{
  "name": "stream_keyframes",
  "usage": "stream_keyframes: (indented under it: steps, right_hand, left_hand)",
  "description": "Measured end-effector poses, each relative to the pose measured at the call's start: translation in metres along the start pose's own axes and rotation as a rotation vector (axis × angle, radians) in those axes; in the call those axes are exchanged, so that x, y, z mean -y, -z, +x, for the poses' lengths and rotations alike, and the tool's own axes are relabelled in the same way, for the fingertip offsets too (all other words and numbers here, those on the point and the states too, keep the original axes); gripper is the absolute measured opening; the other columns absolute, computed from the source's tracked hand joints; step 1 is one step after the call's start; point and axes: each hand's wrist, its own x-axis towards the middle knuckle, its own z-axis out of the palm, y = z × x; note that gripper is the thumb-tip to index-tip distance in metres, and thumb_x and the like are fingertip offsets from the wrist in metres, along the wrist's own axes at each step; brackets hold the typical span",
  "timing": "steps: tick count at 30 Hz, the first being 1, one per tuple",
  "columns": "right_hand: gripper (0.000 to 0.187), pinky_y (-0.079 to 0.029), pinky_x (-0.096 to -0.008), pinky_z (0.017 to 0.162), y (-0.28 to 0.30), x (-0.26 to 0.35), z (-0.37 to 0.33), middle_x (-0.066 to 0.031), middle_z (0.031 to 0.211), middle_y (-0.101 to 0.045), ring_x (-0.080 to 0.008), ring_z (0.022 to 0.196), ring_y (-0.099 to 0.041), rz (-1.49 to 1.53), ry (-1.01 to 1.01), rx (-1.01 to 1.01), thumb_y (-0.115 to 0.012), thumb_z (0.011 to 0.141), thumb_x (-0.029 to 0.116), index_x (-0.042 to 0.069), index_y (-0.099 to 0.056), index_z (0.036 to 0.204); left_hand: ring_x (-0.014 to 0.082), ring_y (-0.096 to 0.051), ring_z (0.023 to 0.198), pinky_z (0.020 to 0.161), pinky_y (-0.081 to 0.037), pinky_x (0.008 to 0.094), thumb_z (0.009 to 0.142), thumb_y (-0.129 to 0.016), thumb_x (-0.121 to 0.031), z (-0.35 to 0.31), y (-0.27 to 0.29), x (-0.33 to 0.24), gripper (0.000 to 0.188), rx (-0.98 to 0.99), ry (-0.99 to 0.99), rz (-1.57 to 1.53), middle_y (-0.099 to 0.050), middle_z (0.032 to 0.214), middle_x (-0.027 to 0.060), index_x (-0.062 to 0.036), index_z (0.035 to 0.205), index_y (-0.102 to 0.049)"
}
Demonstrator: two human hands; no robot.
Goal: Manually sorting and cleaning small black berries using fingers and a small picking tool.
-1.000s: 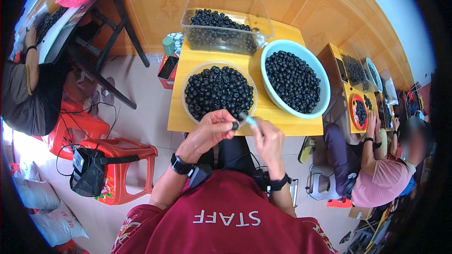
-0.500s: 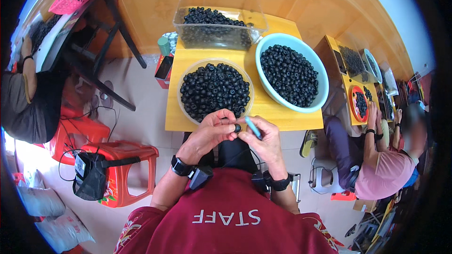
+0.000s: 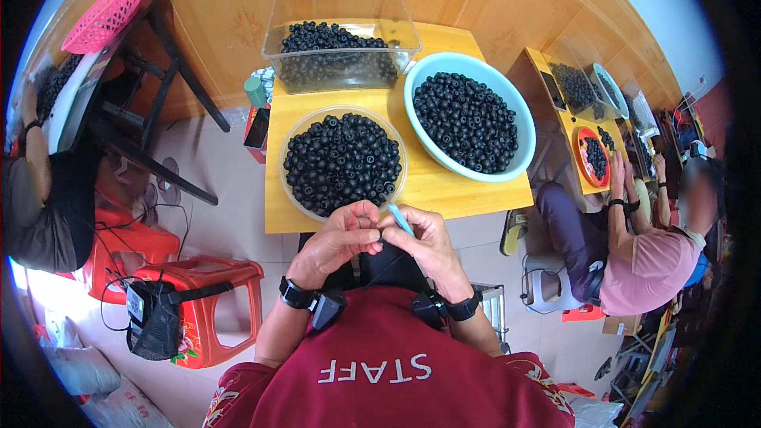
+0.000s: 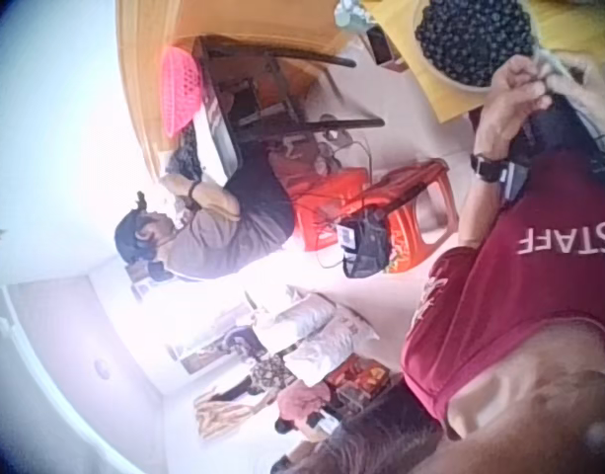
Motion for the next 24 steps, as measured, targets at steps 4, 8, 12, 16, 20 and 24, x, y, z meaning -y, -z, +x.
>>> stream_keyframes:
  steps: [4, 8, 12, 16, 20, 24]
  right_hand:
    - [0.009, -0.048, -0.0237, 0.067, -0.003, 0.003, -0.002, -0.0067, 0.077, -0.063, -0.0114, 0.073, -0.061, -0.101, -0.003, -0.017, -0.060, 0.081, 0.003, -0.003, -0.061, 0.087]
    - [0.013, -0.044, -0.0202, 0.064, 0.017, 0.006, -0.001, -0.0006, 0.076, -0.061, -0.0064, 0.066, -0.054, -0.347, 0.016, -0.216, -0.066, 0.076, 0.005, 0.001, -0.064, 0.088]
    - [0.018, -0.026, -0.0156, 0.044, 0.071, 0.015, 0.020, 0.0053, 0.070, -0.058, 0.0003, 0.052, -0.041, -0.422, 0.084, -0.529, -0.067, 0.074, 0.010, 0.007, -0.066, 0.091]
    - [0.031, -0.040, -0.0170, 0.060, 0.142, 0.027, 0.043, -0.0030, 0.092, -0.064, -0.0056, 0.072, -0.055, -0.307, 0.356, -0.695, -0.065, 0.078, 0.005, 0.003, -0.060, 0.109]
    - [0.037, -0.036, -0.0165, 0.053, 0.116, 0.048, 0.038, -0.0030, 0.095, -0.064, -0.0036, 0.071, -0.053, -0.340, 0.231, -0.840, -0.064, 0.078, 0.004, 0.003, -0.057, 0.113]
    - [0.017, -0.030, -0.0153, 0.049, 0.098, 0.026, 0.022, 0.0037, 0.081, -0.061, -0.0010, 0.064, -0.046, -0.379, 0.174, -0.780, -0.063, 0.079, 0.008, 0.006, -0.065, 0.096]
  left_hand:
    - [0.0125, -0.061, 0.072, 0.065, -0.051, 0.0215, 0.078, -0.064, -0.002, 0.002, 0.002, 0.002, 0.022, -0.019, -0.041, 0.006, -0.059, 0.087, 0.0061, -0.0056, 0.094, -0.048]
    - [0.0139, -0.061, 0.074, 0.067, -0.051, 0.0239, 0.078, -0.063, -0.002, -0.002, -0.008, -0.004, 0.022, -0.128, -0.073, 0.116, -0.058, 0.091, 0.0065, -0.0053, 0.095, -0.049]
    - [0.0136, -0.061, 0.074, 0.069, -0.051, 0.0253, 0.078, -0.064, -0.005, -0.009, 0.004, -0.010, 0.020, -0.284, -0.167, 0.296, -0.058, 0.092, 0.0056, -0.0048, 0.093, -0.051]
    - [0.0146, -0.060, 0.075, 0.069, -0.050, 0.0266, 0.078, -0.063, -0.008, -0.017, 0.020, -0.008, 0.016, -0.507, -0.269, 0.465, -0.060, 0.088, 0.0070, -0.0029, 0.091, -0.055]
    - [0.0101, -0.061, 0.069, 0.064, -0.051, 0.0213, 0.081, -0.063, -0.006, -0.021, 0.027, -0.008, 0.013, -0.590, -0.298, 0.517, -0.061, 0.080, 0.0049, -0.0019, 0.091, -0.056]
    - [0.0099, -0.061, 0.069, 0.063, -0.051, 0.0218, 0.080, -0.063, -0.005, -0.010, 0.020, -0.008, 0.012, -0.646, -0.306, 0.620, -0.061, 0.080, 0.0047, 0.0003, 0.089, -0.059]
